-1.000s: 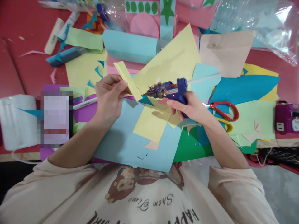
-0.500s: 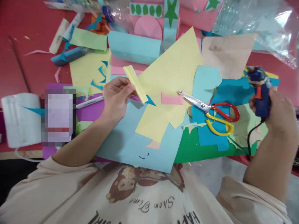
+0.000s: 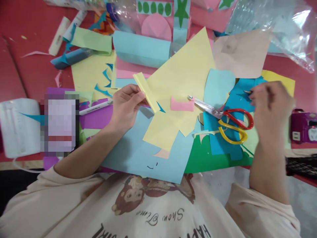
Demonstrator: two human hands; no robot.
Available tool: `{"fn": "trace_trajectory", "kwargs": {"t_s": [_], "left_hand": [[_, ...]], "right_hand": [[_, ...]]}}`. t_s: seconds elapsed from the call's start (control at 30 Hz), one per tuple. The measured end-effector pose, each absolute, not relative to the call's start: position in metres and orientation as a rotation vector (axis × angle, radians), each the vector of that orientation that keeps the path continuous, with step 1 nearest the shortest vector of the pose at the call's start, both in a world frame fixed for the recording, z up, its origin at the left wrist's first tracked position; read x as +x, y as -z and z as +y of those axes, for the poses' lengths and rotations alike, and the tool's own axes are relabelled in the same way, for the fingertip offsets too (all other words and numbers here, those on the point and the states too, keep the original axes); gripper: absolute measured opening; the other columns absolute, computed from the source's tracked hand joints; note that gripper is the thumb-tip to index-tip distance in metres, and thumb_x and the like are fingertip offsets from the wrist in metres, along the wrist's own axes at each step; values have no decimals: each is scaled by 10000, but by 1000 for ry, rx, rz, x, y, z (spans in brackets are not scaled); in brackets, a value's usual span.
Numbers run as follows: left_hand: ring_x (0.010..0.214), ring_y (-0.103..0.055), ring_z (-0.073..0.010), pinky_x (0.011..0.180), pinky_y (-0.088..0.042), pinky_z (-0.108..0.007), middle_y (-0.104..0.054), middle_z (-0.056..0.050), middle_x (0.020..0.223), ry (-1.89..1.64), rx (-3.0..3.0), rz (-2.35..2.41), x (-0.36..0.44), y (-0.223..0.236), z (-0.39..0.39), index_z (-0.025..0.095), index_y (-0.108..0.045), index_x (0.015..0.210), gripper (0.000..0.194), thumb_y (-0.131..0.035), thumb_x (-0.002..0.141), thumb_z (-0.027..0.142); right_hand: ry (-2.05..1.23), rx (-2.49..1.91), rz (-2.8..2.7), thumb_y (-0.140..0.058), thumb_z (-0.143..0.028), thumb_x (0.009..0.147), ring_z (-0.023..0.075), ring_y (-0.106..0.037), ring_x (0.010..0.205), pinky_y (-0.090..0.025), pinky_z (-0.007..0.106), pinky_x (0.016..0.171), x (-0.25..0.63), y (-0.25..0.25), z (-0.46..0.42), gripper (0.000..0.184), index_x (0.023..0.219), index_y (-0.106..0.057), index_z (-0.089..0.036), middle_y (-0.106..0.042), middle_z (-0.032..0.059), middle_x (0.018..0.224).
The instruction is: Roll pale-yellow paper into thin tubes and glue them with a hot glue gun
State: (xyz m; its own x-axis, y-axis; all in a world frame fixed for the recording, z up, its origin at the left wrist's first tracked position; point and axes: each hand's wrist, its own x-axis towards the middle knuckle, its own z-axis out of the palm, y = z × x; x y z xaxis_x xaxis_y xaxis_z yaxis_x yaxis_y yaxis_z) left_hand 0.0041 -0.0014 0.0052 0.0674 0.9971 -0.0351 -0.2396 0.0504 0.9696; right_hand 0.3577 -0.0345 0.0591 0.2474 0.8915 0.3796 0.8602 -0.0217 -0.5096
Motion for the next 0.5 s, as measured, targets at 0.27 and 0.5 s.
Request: {"fn": "trace_trajectory", "kwargs": {"t_s": [0.27,0.5], "left_hand": [[539,-594,-49,570,-530,-183,-605,56,612,-1183,929,962,10,-12,-8,169,-573,703,338,-809,652,404],[605,-658,-80,606,-575,-200,-658,37,691,-1098,923,956,14,-11,-14,168,-572,722,358,-809,634,421]], "right_hand": [[-1194,-1305,-1753,-594,-441,866,140,-631,848,-502,281,689,213,-41,-32,279,1025,-581,-212,-664,51,959],[-1294,-1257,-1625,-680,-399,789,61,-425,518,-343,221,451,183,-12,-36,261,775,-511,-200,-478,-48,645]]}}
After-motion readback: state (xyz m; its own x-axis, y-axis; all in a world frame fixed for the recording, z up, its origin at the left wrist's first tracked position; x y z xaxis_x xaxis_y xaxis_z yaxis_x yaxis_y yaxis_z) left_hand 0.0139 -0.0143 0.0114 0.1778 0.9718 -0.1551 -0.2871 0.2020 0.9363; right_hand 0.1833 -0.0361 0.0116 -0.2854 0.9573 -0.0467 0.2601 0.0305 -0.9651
